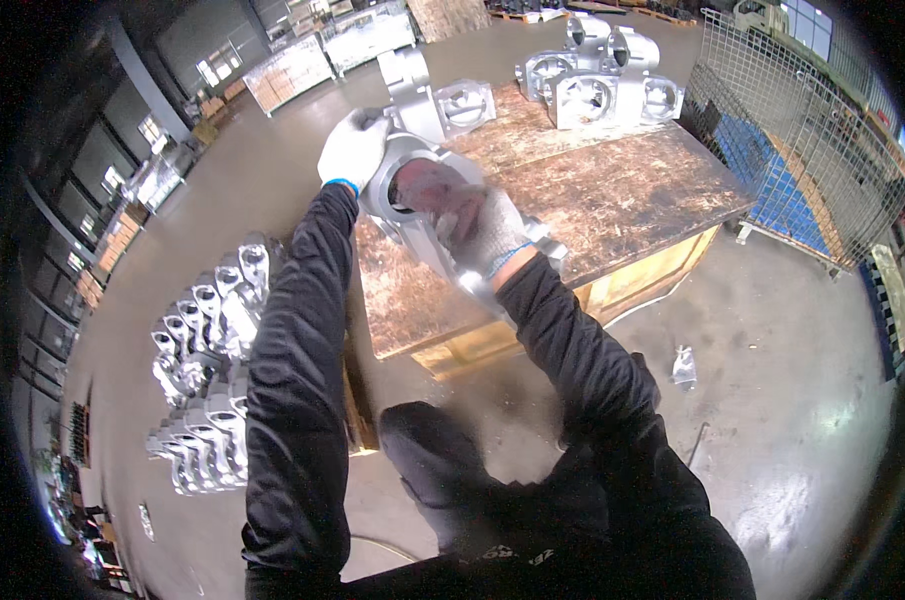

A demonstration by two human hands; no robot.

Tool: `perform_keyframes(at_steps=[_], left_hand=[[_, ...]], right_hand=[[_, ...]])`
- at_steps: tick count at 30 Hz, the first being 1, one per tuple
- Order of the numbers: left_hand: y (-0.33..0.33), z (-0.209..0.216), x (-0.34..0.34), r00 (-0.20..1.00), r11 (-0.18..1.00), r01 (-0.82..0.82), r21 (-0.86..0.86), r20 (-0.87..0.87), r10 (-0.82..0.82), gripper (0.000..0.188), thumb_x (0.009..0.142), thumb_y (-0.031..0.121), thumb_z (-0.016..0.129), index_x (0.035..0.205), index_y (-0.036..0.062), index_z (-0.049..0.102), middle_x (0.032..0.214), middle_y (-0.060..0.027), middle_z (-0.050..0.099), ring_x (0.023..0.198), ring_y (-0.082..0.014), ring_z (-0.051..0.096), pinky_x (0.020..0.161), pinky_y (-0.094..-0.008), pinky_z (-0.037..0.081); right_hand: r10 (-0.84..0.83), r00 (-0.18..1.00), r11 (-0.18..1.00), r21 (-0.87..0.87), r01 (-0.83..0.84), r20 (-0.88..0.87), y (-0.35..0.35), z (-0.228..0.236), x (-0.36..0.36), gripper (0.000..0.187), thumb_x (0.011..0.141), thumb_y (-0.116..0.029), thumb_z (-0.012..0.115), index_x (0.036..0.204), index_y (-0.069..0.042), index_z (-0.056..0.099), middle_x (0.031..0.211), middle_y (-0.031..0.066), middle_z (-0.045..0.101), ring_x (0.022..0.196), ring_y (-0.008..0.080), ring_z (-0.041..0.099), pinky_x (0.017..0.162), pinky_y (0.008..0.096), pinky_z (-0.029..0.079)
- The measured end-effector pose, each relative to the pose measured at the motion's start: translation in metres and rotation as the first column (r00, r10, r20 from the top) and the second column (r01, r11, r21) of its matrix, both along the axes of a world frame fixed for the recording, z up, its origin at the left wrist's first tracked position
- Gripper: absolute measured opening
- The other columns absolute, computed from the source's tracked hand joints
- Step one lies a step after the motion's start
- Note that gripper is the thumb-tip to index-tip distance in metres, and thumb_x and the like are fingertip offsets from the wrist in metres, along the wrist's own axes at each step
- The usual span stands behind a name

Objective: The person kneels on the floor and uses a sanding block to smooth the surfaces of a large silver metal casting. They rotate the part to access different areas and then place it on a wooden pallet with other similar parts.

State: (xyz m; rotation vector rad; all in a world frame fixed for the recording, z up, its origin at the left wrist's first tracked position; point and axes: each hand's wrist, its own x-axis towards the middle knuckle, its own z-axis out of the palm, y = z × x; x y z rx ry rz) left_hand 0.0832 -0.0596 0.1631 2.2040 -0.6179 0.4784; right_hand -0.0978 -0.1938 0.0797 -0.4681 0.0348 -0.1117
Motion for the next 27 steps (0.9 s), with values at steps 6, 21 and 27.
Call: perform_keyframes(at_steps=[6,21,27], left_hand=[[0.002,0.007,-0.009,0.994,0.996,-0.057,0.068,0.099,0.050,0.042,0.089,0.040,0.064,0.116,0.0099,0.074,0.113,-0.0168,0.074,0.109,-0.0347,0.070,0.098,-0.0425,0.052],[0.006,0.011,-0.003,0.991,0.988,0.135,-0.071,0.007,-0.135,0.034,0.096,0.027,0.064,0.119,0.0024,0.072,0.109,-0.0151,0.076,0.101,-0.0230,0.070,0.093,-0.0333,0.052],[0.003,-0.002,0.007,0.971,0.963,0.228,-0.146,-0.038,-0.235,0.033,0.096,0.023,0.064,0.118,-0.0006,0.071,0.109,-0.0157,0.074,0.101,-0.0222,0.068,0.091,-0.0344,0.052]], right_hand=[[-0.148,0.872,0.095,-0.871,0.482,0.466,0.010,0.027,0.008,0.025,0.094,0.001,0.059,0.110,-0.004,0.077,0.108,0.0134,0.077,0.093,0.0177,0.073,0.082,0.0296,0.057],[-0.230,0.971,-0.292,-0.956,-0.010,0.060,-0.166,-0.028,-0.038,0.046,0.090,-0.016,0.066,0.136,-0.011,0.065,0.086,0.0184,0.073,0.061,0.0227,0.070,0.060,0.0382,0.057],[-0.041,0.996,-0.535,-0.844,0.043,0.077,-0.178,-0.070,-0.020,0.042,0.085,-0.011,0.062,0.127,-0.007,0.070,0.098,0.0224,0.074,0.092,0.0370,0.073,0.079,0.0445,0.058]])
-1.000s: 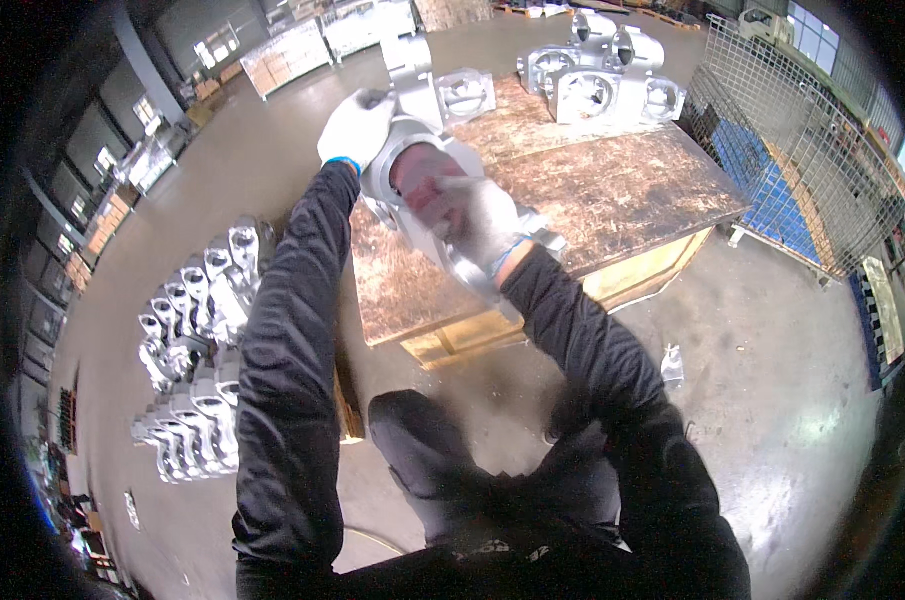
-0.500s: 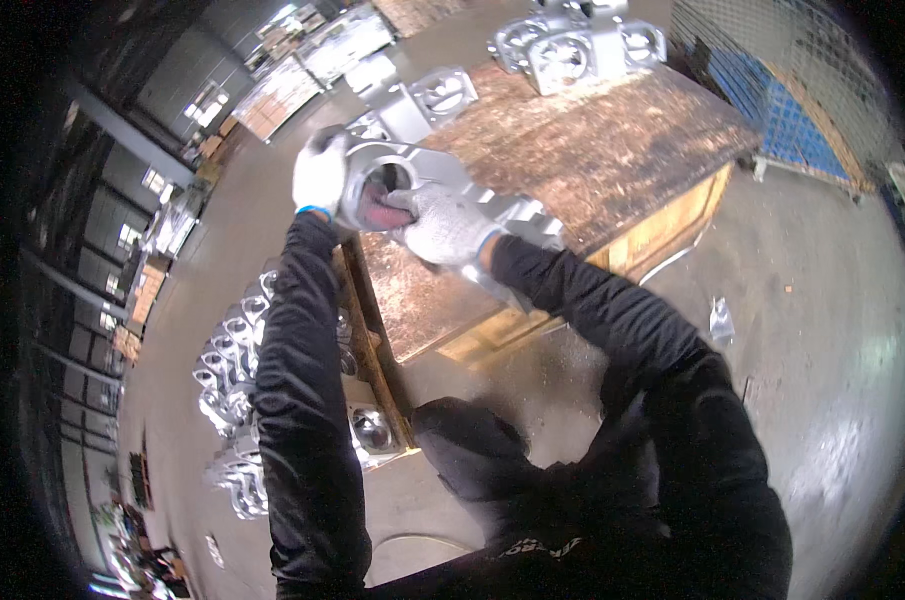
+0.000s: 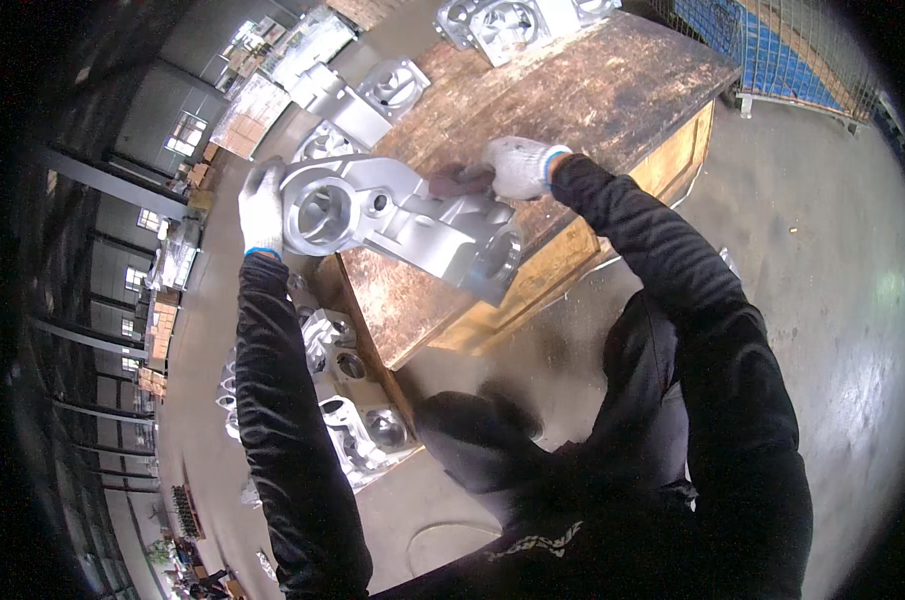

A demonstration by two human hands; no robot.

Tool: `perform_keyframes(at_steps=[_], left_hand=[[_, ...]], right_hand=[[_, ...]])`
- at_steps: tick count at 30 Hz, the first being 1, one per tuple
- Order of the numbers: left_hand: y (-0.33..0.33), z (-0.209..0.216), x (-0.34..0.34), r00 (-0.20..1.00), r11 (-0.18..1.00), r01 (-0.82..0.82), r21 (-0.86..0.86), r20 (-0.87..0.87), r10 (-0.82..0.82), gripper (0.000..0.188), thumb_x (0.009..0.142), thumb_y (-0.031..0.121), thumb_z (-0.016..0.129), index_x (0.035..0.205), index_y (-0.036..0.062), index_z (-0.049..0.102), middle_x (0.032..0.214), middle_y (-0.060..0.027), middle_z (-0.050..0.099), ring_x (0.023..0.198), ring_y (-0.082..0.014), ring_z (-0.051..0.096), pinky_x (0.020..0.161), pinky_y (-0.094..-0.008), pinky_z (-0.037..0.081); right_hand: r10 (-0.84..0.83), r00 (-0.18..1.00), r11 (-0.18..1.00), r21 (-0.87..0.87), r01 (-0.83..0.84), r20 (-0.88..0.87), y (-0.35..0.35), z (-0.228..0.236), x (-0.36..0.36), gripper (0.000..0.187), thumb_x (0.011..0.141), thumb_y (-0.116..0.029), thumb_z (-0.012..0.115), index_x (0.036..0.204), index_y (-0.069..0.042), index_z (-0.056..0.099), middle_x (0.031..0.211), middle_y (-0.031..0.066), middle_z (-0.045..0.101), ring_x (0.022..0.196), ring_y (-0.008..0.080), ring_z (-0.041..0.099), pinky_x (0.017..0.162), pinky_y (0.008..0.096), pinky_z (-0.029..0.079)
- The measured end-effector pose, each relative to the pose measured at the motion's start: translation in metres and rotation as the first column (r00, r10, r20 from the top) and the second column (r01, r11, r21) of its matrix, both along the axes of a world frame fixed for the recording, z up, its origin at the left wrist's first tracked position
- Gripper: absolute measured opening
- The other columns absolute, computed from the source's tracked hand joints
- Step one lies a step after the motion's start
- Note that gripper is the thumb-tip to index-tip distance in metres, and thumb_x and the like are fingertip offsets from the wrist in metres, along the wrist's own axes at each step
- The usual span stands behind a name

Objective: The person kneels on the floor and uses a sanding block to smooth the surfaces of a large silver metal casting. They rotate the part to access different areas and then place it on a wooden pallet with other similar parts.

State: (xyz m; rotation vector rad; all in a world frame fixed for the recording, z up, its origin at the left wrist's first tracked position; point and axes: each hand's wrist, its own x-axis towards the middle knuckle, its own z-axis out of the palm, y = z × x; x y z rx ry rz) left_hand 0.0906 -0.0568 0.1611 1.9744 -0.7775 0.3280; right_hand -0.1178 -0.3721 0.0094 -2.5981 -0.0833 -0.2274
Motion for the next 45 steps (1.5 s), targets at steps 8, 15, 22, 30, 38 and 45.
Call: perform_keyframes(at_steps=[8,15,22,30,38,45], left_hand=[[0.004,0.007,-0.003,0.999,0.999,-0.013,-0.033,-0.041,0.012,0.031,0.096,0.020,0.062,0.117,-0.0006,0.071,0.108,-0.0117,0.073,0.099,-0.0195,0.066,0.091,-0.0316,0.050],[-0.005,0.005,0.005,0.998,0.997,0.006,-0.076,-0.066,-0.011,0.027,0.097,0.017,0.065,0.113,-0.0028,0.071,0.109,-0.0111,0.073,0.101,-0.0195,0.066,0.093,-0.0327,0.050],[0.010,0.014,-0.009,0.995,1.000,-0.010,-0.016,-0.100,0.008,0.027,0.097,0.014,0.064,0.117,-0.0030,0.071,0.109,-0.0112,0.072,0.101,-0.0181,0.066,0.092,-0.0316,0.051],[0.035,0.023,-0.019,0.989,0.991,0.113,0.067,-0.107,-0.106,0.031,0.100,0.012,0.062,0.128,0.0007,0.069,0.118,-0.0119,0.070,0.105,-0.0173,0.064,0.095,-0.0291,0.050],[0.056,0.012,0.020,0.981,0.971,0.189,0.144,-0.070,-0.180,0.043,0.102,0.019,0.057,0.142,0.0024,0.059,0.135,-0.0144,0.063,0.122,-0.0223,0.059,0.108,-0.0342,0.044],[0.075,0.037,0.060,0.998,0.927,-0.053,0.371,0.051,0.037,0.041,0.103,0.025,0.047,0.134,0.0086,0.068,0.137,-0.0149,0.062,0.122,-0.0242,0.060,0.108,-0.0349,0.043]], right_hand=[[-0.223,0.962,0.903,0.405,0.143,0.158,-0.014,-0.030,-0.089,0.051,0.090,-0.011,0.061,0.141,-0.013,0.061,0.108,0.0225,0.074,0.092,0.0315,0.074,0.083,0.0425,0.057],[0.134,0.933,0.839,0.540,0.072,-0.334,-0.034,-0.046,0.037,0.043,0.081,-0.014,0.071,0.123,-0.001,0.071,0.077,0.0105,0.073,0.061,0.0182,0.069,0.056,0.0340,0.055],[0.055,0.972,0.838,0.540,0.081,-0.230,-0.009,-0.069,0.023,0.025,0.077,-0.019,0.073,0.093,0.000,0.078,0.075,0.0097,0.074,0.065,0.0181,0.070,0.059,0.0334,0.053],[-0.077,0.958,0.238,0.928,0.285,-0.275,0.107,-0.057,-0.064,0.032,0.080,-0.010,0.069,0.107,0.007,0.073,0.079,0.0101,0.073,0.072,0.0165,0.069,0.067,0.0315,0.055],[-0.104,0.970,0.247,0.939,0.240,-0.221,0.140,-0.055,-0.145,0.044,0.083,-0.018,0.070,0.119,0.008,0.069,0.088,0.0145,0.075,0.082,0.0220,0.072,0.074,0.0347,0.057],[-0.227,0.966,0.539,0.810,0.232,-0.125,0.116,-0.012,-0.100,0.046,0.088,-0.015,0.065,0.131,0.000,0.065,0.081,0.0121,0.073,0.070,0.0164,0.071,0.059,0.0343,0.057]])
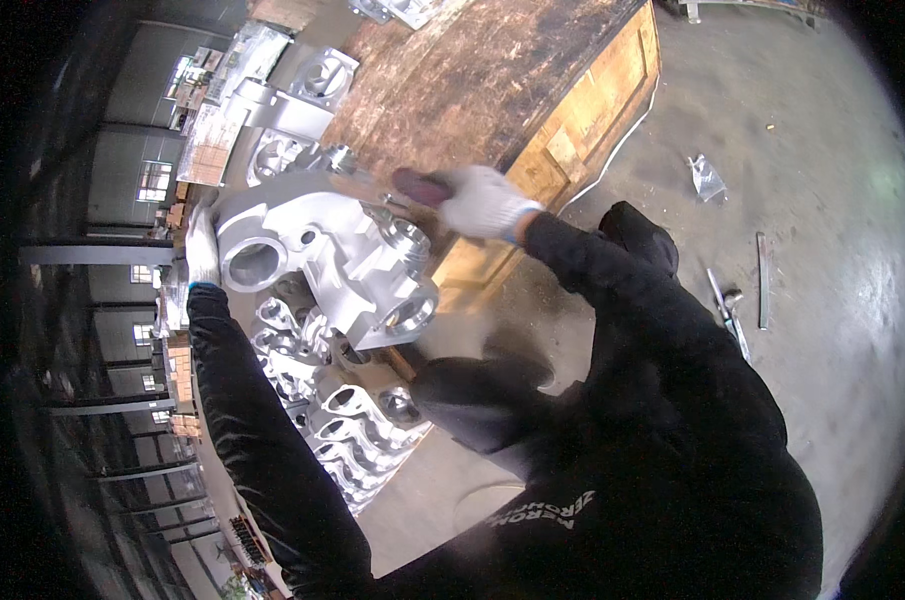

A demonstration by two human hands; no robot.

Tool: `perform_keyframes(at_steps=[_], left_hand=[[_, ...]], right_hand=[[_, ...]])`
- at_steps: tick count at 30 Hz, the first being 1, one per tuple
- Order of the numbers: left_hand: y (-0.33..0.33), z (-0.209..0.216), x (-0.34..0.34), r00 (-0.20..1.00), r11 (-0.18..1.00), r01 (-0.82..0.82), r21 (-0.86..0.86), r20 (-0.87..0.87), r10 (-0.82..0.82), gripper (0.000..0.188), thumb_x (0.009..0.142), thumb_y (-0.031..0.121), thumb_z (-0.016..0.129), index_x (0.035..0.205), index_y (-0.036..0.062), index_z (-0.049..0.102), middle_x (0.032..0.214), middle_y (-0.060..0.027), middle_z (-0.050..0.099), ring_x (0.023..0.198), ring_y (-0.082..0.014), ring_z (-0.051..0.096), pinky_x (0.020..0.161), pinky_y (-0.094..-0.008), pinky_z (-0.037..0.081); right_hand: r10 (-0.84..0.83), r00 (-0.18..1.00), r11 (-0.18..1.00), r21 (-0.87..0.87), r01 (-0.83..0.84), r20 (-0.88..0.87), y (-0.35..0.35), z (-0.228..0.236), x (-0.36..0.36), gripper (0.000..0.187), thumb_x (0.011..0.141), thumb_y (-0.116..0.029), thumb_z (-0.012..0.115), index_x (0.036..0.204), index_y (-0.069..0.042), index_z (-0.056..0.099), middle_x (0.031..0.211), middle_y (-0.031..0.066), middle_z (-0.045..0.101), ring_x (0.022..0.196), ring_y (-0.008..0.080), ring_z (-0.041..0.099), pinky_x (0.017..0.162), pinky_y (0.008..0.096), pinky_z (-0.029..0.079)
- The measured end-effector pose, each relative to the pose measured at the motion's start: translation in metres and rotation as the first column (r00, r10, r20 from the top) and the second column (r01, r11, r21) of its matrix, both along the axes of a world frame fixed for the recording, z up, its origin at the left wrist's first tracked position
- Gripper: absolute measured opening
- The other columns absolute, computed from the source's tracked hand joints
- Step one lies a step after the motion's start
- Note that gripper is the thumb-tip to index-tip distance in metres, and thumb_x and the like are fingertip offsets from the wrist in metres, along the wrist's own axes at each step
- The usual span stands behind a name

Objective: The person kneels on the floor and uses a sanding block to smooth the surfaces of a large silver metal casting. They rotate the part to access different areas and then place it on a wooden pallet with other similar parts.

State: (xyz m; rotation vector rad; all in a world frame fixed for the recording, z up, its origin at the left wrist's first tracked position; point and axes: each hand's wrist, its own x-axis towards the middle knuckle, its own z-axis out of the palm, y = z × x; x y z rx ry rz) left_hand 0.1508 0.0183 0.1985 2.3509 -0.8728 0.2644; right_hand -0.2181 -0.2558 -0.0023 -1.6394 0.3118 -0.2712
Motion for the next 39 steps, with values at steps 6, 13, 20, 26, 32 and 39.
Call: perform_keyframes(at_steps=[6,13,20,26,32,39], left_hand=[[-0.034,-0.015,-0.034,0.998,0.998,0.022,-0.067,-0.054,-0.026,0.043,0.098,0.035,0.056,0.121,0.0013,0.071,0.114,-0.0162,0.071,0.105,-0.0259,0.065,0.096,-0.0348,0.048],[-0.024,-0.013,-0.046,0.991,0.997,-0.053,0.054,0.123,0.046,0.038,0.100,0.035,0.057,0.111,-0.0003,0.069,0.097,-0.0194,0.069,0.087,-0.0250,0.061,0.085,-0.0361,0.049],[-0.044,-0.015,-0.065,0.998,0.996,-0.048,-0.069,0.036,0.051,0.036,0.098,0.033,0.064,0.109,-0.0010,0.070,0.094,-0.0159,0.068,0.085,-0.0196,0.060,0.083,-0.0326,0.049],[-0.036,-0.012,-0.061,0.992,0.997,0.077,-0.023,0.097,-0.075,0.030,0.099,0.029,0.065,0.109,0.0013,0.073,0.092,-0.0086,0.068,0.085,-0.0144,0.060,0.080,-0.0299,0.049],[-0.026,-0.009,-0.067,0.999,0.994,0.003,-0.105,0.045,0.002,0.033,0.099,0.029,0.065,0.113,0.0001,0.072,0.099,-0.0128,0.072,0.090,-0.0183,0.064,0.084,-0.0314,0.049],[-0.030,-0.012,-0.058,0.871,0.983,0.051,0.179,0.473,-0.131,0.036,0.098,0.031,0.065,0.115,-0.0001,0.071,0.097,-0.0146,0.070,0.090,-0.0210,0.064,0.084,-0.0319,0.050]], right_hand=[[0.077,0.997,0.865,-0.497,-0.061,0.012,0.029,-0.033,-0.003,0.042,0.085,-0.022,0.063,0.126,-0.015,0.069,0.096,0.0218,0.072,0.092,0.0390,0.071,0.083,0.0469,0.056],[-0.184,0.957,0.877,-0.402,0.263,0.225,-0.028,-0.024,0.040,0.039,0.093,-0.011,0.059,0.130,-0.003,0.066,0.095,0.0268,0.071,0.087,0.0355,0.075,0.074,0.0406,0.056],[0.010,0.999,0.851,-0.523,-0.035,-0.049,-0.069,0.021,0.253,0.049,0.091,-0.018,0.052,0.138,-0.011,0.061,0.083,0.0229,0.073,0.076,0.0355,0.074,0.069,0.0426,0.059],[0.024,0.983,0.602,-0.787,0.131,0.182,-0.023,-0.026,0.289,0.044,0.089,-0.025,0.063,0.131,-0.013,0.067,0.103,0.0196,0.074,0.097,0.0413,0.071,0.083,0.0505,0.057],[0.184,0.954,0.572,-0.815,0.092,0.237,-0.019,-0.001,0.181,0.048,0.086,-0.015,0.061,0.134,-0.013,0.065,0.100,0.0239,0.073,0.095,0.0394,0.072,0.085,0.0497,0.058],[0.097,0.988,0.878,-0.479,-0.026,0.124,-0.072,0.024,0.268,0.058,0.083,-0.007,0.055,0.141,-0.008,0.062,0.091,0.0225,0.075,0.072,0.0294,0.075,0.067,0.0423,0.061]])
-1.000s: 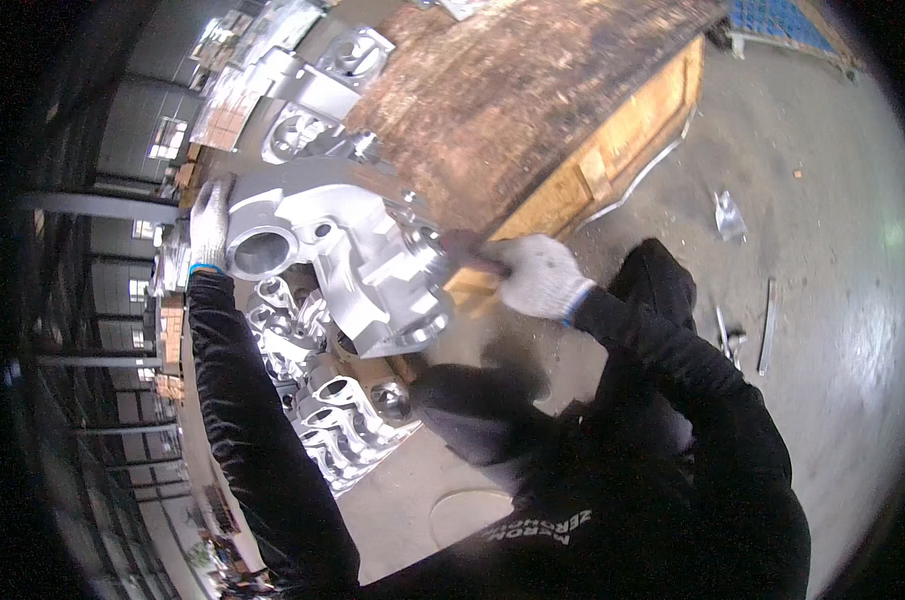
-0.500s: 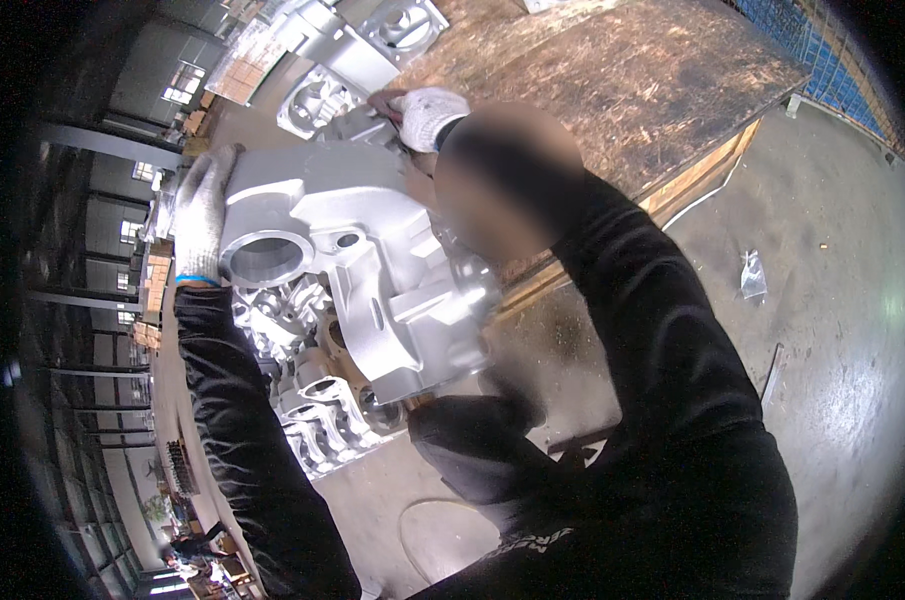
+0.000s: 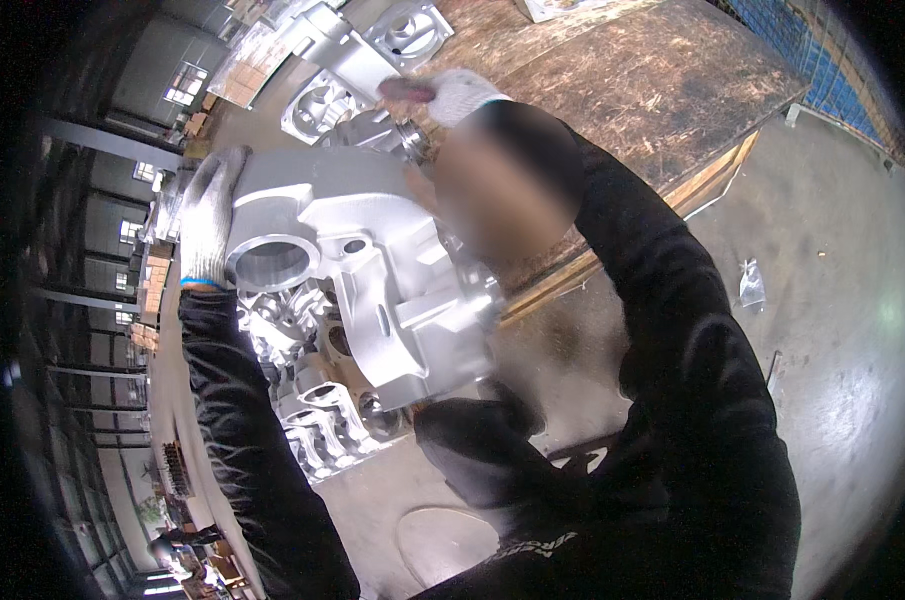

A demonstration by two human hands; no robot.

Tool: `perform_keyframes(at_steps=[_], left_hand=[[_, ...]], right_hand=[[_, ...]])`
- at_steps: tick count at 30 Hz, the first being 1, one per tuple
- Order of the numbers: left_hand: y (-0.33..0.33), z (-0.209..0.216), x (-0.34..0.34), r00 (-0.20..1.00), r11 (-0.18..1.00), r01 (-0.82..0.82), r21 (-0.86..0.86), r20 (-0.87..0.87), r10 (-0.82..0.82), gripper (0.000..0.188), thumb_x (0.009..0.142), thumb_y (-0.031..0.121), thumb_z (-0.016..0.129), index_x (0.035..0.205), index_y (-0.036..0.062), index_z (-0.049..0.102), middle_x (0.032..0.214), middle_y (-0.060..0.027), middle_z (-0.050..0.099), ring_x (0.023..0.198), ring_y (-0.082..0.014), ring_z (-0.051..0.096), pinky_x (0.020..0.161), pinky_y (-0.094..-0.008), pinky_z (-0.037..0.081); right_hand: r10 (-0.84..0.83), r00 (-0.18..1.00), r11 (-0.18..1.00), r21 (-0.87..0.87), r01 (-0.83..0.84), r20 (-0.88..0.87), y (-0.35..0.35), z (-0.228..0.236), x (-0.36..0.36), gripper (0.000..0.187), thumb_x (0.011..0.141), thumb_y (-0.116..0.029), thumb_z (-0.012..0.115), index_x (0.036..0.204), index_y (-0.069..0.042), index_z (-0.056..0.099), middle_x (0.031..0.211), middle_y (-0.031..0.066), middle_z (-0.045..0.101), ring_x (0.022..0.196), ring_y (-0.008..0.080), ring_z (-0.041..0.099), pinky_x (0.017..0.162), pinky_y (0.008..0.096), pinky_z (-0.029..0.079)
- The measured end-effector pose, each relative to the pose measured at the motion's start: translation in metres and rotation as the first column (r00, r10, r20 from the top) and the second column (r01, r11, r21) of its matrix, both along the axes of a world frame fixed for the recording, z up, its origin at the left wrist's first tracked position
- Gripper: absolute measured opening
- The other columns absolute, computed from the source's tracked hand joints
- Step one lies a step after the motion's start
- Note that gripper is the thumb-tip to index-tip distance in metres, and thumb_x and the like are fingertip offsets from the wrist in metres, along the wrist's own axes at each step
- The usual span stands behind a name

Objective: The person kneels on the floor and uses a sanding block to smooth the surfaces of a large silver metal casting. They rotate the part to access different areas and then place it on a wooden pallet with other similar parts.

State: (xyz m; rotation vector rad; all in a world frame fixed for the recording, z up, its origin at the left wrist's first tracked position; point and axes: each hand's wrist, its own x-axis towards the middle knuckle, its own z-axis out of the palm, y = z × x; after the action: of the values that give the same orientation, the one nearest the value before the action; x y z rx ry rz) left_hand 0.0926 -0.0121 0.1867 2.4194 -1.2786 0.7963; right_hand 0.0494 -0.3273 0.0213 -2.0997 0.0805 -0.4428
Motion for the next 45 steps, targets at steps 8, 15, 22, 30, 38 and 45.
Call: perform_keyframes(at_steps=[8,15,22,30,38,45], left_hand=[[-0.022,-0.005,-0.019,0.850,0.956,-0.133,-0.262,-0.527,-0.026,0.033,0.099,0.030,0.063,0.110,0.0002,0.071,0.093,-0.0125,0.070,0.085,-0.0176,0.062,0.079,-0.0318,0.050],[-0.004,-0.020,0.019,0.857,0.885,-0.302,-0.354,-0.508,0.089,0.055,0.098,0.033,0.068,0.129,-0.0124,0.061,0.121,-0.0245,0.071,0.114,-0.0250,0.066,0.098,-0.0323,0.049],[-0.007,0.007,-0.001,0.877,0.957,-0.206,-0.204,-0.473,0.088,0.039,0.096,0.031,0.068,0.115,-0.0040,0.070,0.103,-0.0137,0.073,0.094,-0.0183,0.064,0.088,-0.0321,0.050],[0.006,-0.002,-0.005,0.884,0.932,-0.264,-0.250,-0.448,0.130,0.038,0.099,0.031,0.063,0.111,-0.0040,0.070,0.098,-0.0155,0.073,0.090,-0.0188,0.064,0.085,-0.0331,0.050],[-0.022,0.000,-0.008,0.858,0.965,-0.153,-0.214,-0.513,0.023,0.034,0.096,0.029,0.065,0.109,-0.0020,0.072,0.093,-0.0112,0.071,0.087,-0.0166,0.060,0.083,-0.0327,0.049],[-0.011,-0.002,0.004,0.849,0.936,-0.203,-0.289,-0.528,0.021,0.034,0.095,0.027,0.064,0.111,-0.0020,0.072,0.102,-0.0149,0.075,0.093,-0.0196,0.065,0.088,-0.0342,0.050]], right_hand=[[0.080,0.954,0.993,0.107,-0.051,-0.287,-0.006,-0.030,0.055,0.047,0.090,-0.020,0.061,0.135,-0.007,0.066,0.081,0.0143,0.073,0.074,0.0246,0.073,0.068,0.0381,0.057],[0.062,0.996,0.992,0.110,-0.054,-0.064,0.013,-0.031,0.033,0.041,0.084,-0.015,0.057,0.120,-0.004,0.073,0.079,0.0148,0.074,0.067,0.0232,0.071,0.061,0.0361,0.054],[0.111,0.970,0.884,0.467,0.003,-0.216,0.031,-0.067,0.011,0.047,0.094,-0.033,0.066,0.118,0.007,0.069,0.073,0.0177,0.070,0.059,0.0222,0.068,0.055,0.0380,0.054],[-0.035,0.999,0.986,0.166,0.029,0.033,0.035,0.046,-0.041,0.057,0.084,-0.016,0.056,0.140,-0.008,0.061,0.090,0.0200,0.074,0.069,0.0260,0.072,0.062,0.0403,0.056],[-0.156,0.983,0.950,-0.257,0.176,0.098,0.026,-0.048,0.020,0.035,0.087,-0.034,0.061,0.116,-0.017,0.072,0.107,0.0233,0.072,0.101,0.0428,0.070,0.088,0.0510,0.056],[-0.218,0.958,0.972,-0.049,0.231,0.185,0.002,-0.052,-0.091,0.054,0.087,-0.021,0.063,0.140,-0.015,0.060,0.118,0.0239,0.070,0.114,0.0422,0.066,0.097,0.0477,0.053]])
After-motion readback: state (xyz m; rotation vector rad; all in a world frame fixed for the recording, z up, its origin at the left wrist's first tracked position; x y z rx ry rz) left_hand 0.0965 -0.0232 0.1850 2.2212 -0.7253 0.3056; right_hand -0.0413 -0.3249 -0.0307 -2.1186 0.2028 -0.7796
